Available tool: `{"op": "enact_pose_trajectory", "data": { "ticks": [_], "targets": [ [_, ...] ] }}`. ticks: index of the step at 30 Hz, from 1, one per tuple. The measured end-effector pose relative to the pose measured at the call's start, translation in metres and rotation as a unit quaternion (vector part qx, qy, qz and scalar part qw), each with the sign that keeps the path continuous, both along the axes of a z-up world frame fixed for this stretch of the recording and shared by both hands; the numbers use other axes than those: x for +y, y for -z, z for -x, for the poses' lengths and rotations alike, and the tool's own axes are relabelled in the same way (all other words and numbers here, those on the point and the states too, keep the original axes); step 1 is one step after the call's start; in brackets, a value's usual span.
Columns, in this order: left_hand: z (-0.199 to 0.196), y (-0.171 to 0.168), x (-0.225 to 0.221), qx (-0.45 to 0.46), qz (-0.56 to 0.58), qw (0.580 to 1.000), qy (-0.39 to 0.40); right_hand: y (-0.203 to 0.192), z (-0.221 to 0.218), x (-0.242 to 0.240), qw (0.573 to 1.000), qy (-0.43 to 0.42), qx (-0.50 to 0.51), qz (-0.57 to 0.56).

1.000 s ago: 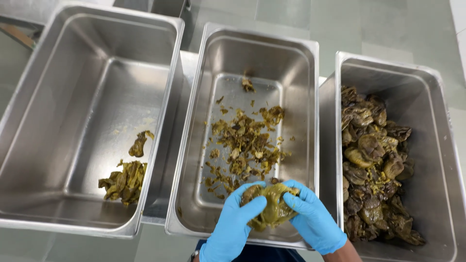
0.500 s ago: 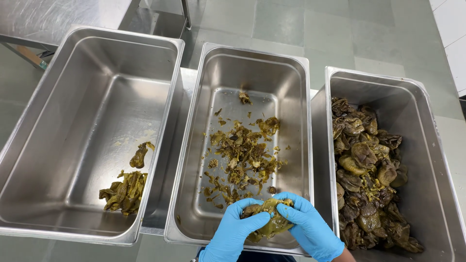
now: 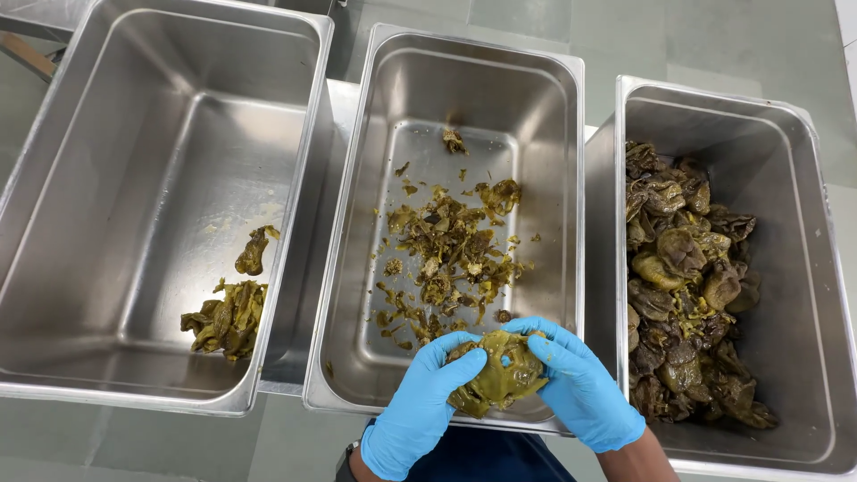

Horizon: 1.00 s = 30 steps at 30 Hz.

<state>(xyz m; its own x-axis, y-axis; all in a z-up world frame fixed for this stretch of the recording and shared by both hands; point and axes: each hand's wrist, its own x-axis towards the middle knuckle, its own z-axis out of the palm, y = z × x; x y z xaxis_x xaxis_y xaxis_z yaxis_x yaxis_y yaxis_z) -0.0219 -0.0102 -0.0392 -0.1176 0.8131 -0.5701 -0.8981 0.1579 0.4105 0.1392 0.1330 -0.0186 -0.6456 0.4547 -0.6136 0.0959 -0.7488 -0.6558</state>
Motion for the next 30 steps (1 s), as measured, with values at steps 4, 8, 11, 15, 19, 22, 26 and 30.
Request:
{"op": "enact_pose_trajectory", "data": {
  "ticks": [4,8,11,15,19,22,26,30],
  "targets": [
    [0.0,0.0,-0.001,-0.011,-0.009,1.0,-0.002,0.005,-0.004,0.0,1.0,-0.003,0.011,-0.004],
    [-0.001,0.003,-0.002,-0.014,-0.01,1.0,-0.003,0.005,-0.004,-0.001,0.999,-0.002,0.027,-0.021],
    [-0.001,0.004,-0.002,-0.015,-0.002,1.0,-0.005,0.015,-0.009,0.0,0.999,0.0,0.031,-0.027],
    [-0.001,0.0,-0.002,-0.015,0.01,1.0,0.003,0.02,-0.011,0.0,1.0,0.018,0.023,-0.002],
    [-0.002,0.006,-0.003,-0.046,0.009,0.999,0.005,0.023,-0.014,0.0,0.998,0.02,0.054,0.032],
    [-0.005,0.013,-0.005,-0.06,0.0,0.998,0.003,0.024,-0.016,0.0,0.994,0.011,0.089,0.062],
    [-0.006,0.015,-0.006,-0.092,-0.027,0.995,-0.015,0.021,-0.017,0.0,0.992,0.017,0.102,0.076],
    [-0.007,0.016,-0.005,-0.118,0.034,0.991,-0.05,0.015,-0.015,0.001,0.988,0.029,0.124,0.086]
  ]
}}
